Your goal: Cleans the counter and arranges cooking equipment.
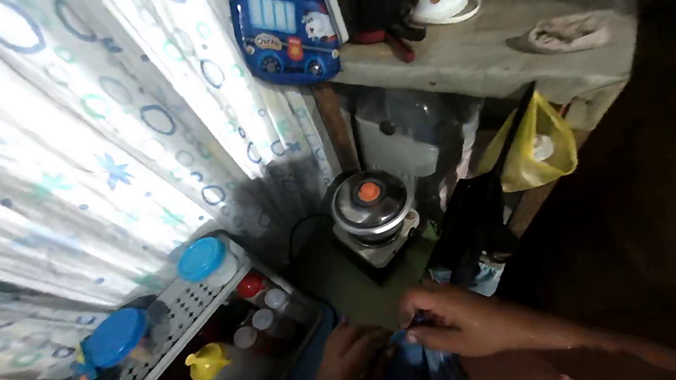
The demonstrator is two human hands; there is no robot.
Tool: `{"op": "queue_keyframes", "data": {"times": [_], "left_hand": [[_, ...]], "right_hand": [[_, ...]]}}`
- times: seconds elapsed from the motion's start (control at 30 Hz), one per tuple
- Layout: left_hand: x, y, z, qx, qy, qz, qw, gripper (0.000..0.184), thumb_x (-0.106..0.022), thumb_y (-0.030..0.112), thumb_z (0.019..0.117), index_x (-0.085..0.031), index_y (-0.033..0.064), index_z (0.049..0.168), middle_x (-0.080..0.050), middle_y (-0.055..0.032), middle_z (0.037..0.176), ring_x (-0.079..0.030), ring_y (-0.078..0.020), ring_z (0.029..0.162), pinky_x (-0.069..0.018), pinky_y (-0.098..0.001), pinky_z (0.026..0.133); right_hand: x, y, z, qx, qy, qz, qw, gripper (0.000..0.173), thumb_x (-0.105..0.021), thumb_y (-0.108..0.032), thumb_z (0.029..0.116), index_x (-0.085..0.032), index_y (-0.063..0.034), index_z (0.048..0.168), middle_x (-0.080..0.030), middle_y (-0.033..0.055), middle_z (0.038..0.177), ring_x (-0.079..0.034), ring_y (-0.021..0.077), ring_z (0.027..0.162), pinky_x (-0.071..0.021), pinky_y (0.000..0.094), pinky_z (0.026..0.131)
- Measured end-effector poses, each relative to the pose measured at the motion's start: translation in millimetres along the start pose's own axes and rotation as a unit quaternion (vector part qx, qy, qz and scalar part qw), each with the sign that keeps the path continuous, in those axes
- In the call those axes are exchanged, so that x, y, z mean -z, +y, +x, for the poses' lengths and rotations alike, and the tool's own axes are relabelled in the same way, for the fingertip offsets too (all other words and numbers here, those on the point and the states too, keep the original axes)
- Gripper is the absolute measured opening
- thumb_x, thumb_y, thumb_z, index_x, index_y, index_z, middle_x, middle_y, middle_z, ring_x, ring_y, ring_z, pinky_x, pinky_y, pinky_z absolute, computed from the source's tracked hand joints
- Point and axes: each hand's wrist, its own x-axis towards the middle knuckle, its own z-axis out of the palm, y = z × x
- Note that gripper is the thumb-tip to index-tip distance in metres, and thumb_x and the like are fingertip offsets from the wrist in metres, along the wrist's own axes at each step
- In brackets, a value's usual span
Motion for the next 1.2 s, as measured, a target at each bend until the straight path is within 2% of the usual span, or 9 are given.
{"op": "queue_keyframes", "data": {"times": [0.13,0.23,0.3,0.43,0.57,0.73,0.97,1.07,1.2], "left_hand": [[9.0,33.3,5.8,-0.044,0.006,-0.053,0.998,0.019,-0.059,0.022,0.1029,-0.072,0.0073,0.102,-0.074,-0.0033,0.099,-0.069,-0.0067,0.105,-0.0426,-0.034,0.115],[21.0,56.7,15.5,-0.052,0.002,-0.032,0.998,0.018,-0.057,0.018,0.1033,-0.069,0.0051,0.103,-0.068,-0.0084,0.089,-0.066,-0.0102,0.091,-0.0532,-0.0216,0.089],[27.1,67.3,23.2,-0.062,0.002,-0.004,0.998,0.017,-0.055,0.017,0.1036,-0.067,0.0047,0.103,-0.06,-0.0108,0.081,-0.059,-0.0137,0.075,-0.0508,-0.0195,0.069],[32.3,65.8,37.9,-0.046,-0.022,0.075,0.996,0.016,-0.057,0.016,0.1018,-0.07,0.007,0.104,-0.06,-0.0112,0.077,-0.058,-0.0176,0.064,-0.0503,-0.0262,0.057],[35.4,36.5,57.9,0.092,-0.073,0.123,0.985,0.017,-0.061,0.013,0.0981,-0.074,0.0037,0.104,-0.071,-0.0137,0.091,-0.07,-0.0249,0.076,-0.0595,-0.0426,0.066],[30.6,-47.0,111.4,0.171,-0.085,0.168,0.967,0.026,-0.059,0.024,0.1008,-0.074,0.0036,0.107,-0.073,-0.0138,0.099,-0.072,-0.0305,0.086,-0.0588,-0.0547,0.078],[-3.1,-155.9,231.9,0.321,-0.014,0.231,0.919,0.046,-0.057,0.035,0.104,-0.061,0.0017,0.135,-0.06,-0.0287,0.132,-0.056,-0.0495,0.124,-0.0437,-0.0654,0.103],[-30.2,-182.4,237.6,0.403,0.01,0.198,0.894,0.061,-0.056,0.041,0.1038,-0.047,0.0008,0.149,-0.046,-0.0314,0.149,-0.045,-0.052,0.136,-0.0382,-0.0639,0.11],[-57.3,-179.3,209.9,0.526,-0.009,0.034,0.85,0.045,-0.05,0.026,0.1082,-0.049,-0.0005,0.145,-0.057,-0.0257,0.14,-0.058,-0.038,0.127,-0.0453,-0.0529,0.108]], "right_hand": [[-0.1,-3.8,-24.7,0.006,-0.001,0.123,0.992,0.027,-0.063,-0.014,0.1,-0.062,0.0042,0.119,-0.069,0.0117,0.095,-0.065,0.0078,0.085,-0.0544,0.0229,0.078],[9.0,4.5,-30.6,0.057,-0.028,0.119,0.991,0.033,-0.072,-0.027,0.0944,-0.068,0.0058,0.094,-0.066,0.0106,0.084,-0.062,0.0079,0.079,-0.0512,0.0224,0.072],[15.5,18.7,-30.0,0.068,-0.075,0.072,0.992,0.036,-0.079,-0.028,0.0858,-0.069,0.0066,0.084,-0.062,0.0175,0.09,-0.059,0.023,0.089,-0.0492,0.0354,0.08],[25.5,70.5,-26.4,-0.02,-0.132,-0.003,0.991,0.03,-0.081,-0.018,0.0843,-0.075,0.0063,0.1,-0.067,0.025,0.122,-0.059,0.0431,0.119,-0.0441,0.0606,0.104],[73.6,103.2,-23.6,-0.169,-0.157,0.034,0.972,0.033,-0.078,-0.017,0.0894,-0.068,0.0029,0.114,-0.071,0.0203,0.099,-0.069,0.0305,0.093,-0.0556,0.0528,0.086],[152.6,133.0,12.9,-0.171,-0.079,0.05,0.981,0.036,-0.077,-0.017,0.0895,-0.067,-0.0015,0.12,-0.071,0.0125,0.107,-0.068,0.0164,0.097,-0.0569,0.0372,0.09],[200.7,172.9,149.0,-0.27,0.044,-0.256,0.927,0.051,-0.075,-0.025,0.0927,-0.061,-0.0105,0.14,-0.052,0.0248,0.144,-0.045,0.0464,0.137,-0.0358,0.0682,0.109],[196.9,196.5,162.4,-0.336,0.025,-0.266,0.903,0.049,-0.066,-0.027,0.0989,-0.058,-0.0106,0.144,-0.047,0.0232,0.152,-0.042,0.0426,0.142,-0.0364,0.0613,0.113],[182.8,233.0,142.5,-0.406,-0.038,-0.176,0.896,0.047,-0.054,-0.024,0.1067,-0.05,0.0003,0.147,-0.055,0.0253,0.144,-0.054,0.0394,0.133,-0.0415,0.0541,0.113]]}}
